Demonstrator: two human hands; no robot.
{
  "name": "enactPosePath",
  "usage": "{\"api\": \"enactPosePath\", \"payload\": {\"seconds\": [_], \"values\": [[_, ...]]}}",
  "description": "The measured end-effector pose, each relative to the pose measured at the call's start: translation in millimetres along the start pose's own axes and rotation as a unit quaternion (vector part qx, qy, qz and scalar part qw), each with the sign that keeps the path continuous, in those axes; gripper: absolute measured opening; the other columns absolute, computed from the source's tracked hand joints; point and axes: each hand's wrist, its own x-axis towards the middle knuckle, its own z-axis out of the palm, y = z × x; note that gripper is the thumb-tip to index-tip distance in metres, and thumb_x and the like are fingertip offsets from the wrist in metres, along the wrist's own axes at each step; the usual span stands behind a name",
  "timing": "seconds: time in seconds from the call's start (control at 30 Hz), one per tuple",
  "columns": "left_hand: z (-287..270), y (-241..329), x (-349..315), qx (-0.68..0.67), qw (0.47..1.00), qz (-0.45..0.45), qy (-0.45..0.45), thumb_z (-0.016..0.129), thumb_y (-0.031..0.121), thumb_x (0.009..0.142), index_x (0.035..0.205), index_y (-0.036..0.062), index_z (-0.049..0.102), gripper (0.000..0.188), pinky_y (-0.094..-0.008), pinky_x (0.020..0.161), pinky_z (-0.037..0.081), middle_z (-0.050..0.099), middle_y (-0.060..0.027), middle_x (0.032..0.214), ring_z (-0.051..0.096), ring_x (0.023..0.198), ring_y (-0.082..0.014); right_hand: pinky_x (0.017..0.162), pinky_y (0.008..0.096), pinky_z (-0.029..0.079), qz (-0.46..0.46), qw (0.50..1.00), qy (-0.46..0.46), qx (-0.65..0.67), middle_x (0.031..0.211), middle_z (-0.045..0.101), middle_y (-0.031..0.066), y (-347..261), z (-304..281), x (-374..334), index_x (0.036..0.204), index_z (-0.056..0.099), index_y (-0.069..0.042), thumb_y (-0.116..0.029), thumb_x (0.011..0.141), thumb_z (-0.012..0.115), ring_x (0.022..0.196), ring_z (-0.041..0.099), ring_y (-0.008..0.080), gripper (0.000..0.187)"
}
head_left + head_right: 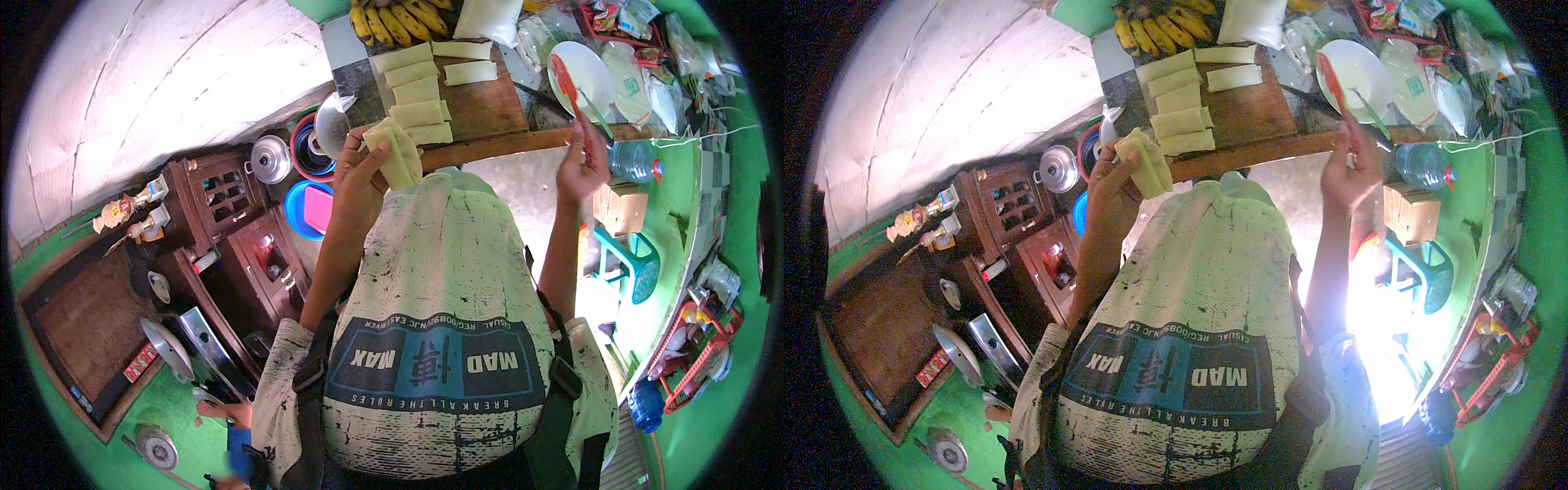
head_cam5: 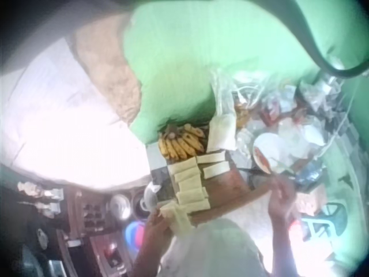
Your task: The person spreads a white paste onto rectangular sheets using a red spatula, then folds each sheet into a small packet and places it on a wooden board. The process is repeated for multiple sheets.
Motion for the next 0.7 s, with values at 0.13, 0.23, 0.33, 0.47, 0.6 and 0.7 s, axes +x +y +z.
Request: {"api": "enactPosePath", "payload": {"seconds": [0.13, 0.23, 0.33, 0.47, 0.6, 0.7], "values": [[-3, -5, 1, -0.01, 1.0, -0.005, 0.026, 0.056, 0.012, 0.099, 0.13, -0.0003, 0.048, 0.034, -0.0424, 0.083, 0.059, 0.064, -0.0145, 0.112, 0.069, 0.097, -0.0275, 0.075, 0.0354, 0.055, -0.16, 0.979, -0.085, -0.091, 0.109, 0.068, 0.0134, -18, 22, -11, 0.125, 0.07, -0.01, 0.015, 0.076, 0.059, 0.09, 0.066, 0.0254, 0.056], [-9, -10, 2, -0.036, 0.999, -0.007, 0.016, 0.054, 0.013, 0.1, 0.13, -0.0007, 0.048, 0.034, -0.0432, 0.081, 0.058, 0.064, -0.0139, 0.108, 0.068, 0.093, -0.0284, 0.076, 0.035, 0.056, -0.104, 0.979, -0.153, -0.085, 0.113, 0.063, 0.0124, -15, 29, -33, 0.13, 0.068, -0.016, 0.018, 0.07, 0.058, 0.093, 0.065, 0.0263, 0.069], [-9, -13, 2, -0.045, 0.999, -0.003, 0.014, 0.052, 0.016, 0.102, 0.13, -0.0002, 0.049, 0.033, -0.0433, 0.08, 0.057, 0.064, -0.0131, 0.105, 0.067, 0.091, -0.0287, 0.077, 0.0361, 0.057, -0.103, 0.973, -0.169, -0.115, 0.112, 0.061, 0.0117, -3, 30, -45, 0.134, 0.064, -0.02, 0.015, 0.07, 0.062, 0.093, 0.065, 0.0271, 0.073], [5, -6, 4, -0.116, 0.993, -0.027, 0.009, 0.056, 0.023, 0.101, 0.121, 0.0033, 0.051, 0.028, -0.0432, 0.075, 0.056, 0.063, -0.0113, 0.103, 0.066, 0.086, -0.0251, 0.079, 0.0378, 0.056, -0.084, 0.97, -0.173, -0.149, 0.112, 0.061, 0.0109, 18, 28, -46, 0.135, 0.063, -0.021, 0.012, 0.072, 0.064, 0.096, 0.063, 0.0277, 0.071], [13, -2, 4, -0.154, 0.987, -0.05, -0.002, 0.058, 0.027, 0.1, 0.122, 0.0043, 0.052, 0.031, -0.042, 0.076, 0.056, 0.062, -0.0092, 0.103, 0.064, 0.084, -0.0218, 0.085, 0.0391, 0.055, -0.057, 0.962, -0.219, -0.156, 0.114, 0.061, 0.011, 26, 24, -42, 0.134, 0.063, -0.02, 0.01, 0.076, 0.063, 0.102, 0.062, 0.0293, 0.066], [13, -4, 5, -0.133, 0.99, -0.043, 0.006, 0.062, 0.02, 0.098, 0.126, 0.0042, 0.05, 0.034, -0.0395, 0.074, 0.056, 0.061, -0.0078, 0.102, 0.063, 0.083, -0.0193, 0.09, 0.0407, 0.051, -0.088, 0.963, -0.209, -0.145, 0.117, 0.061, 0.0148, 15, 20, -41, 0.136, 0.061, -0.013, 0.008, 0.084, 0.059, 0.103, 0.061, 0.0319, 0.056]]}}
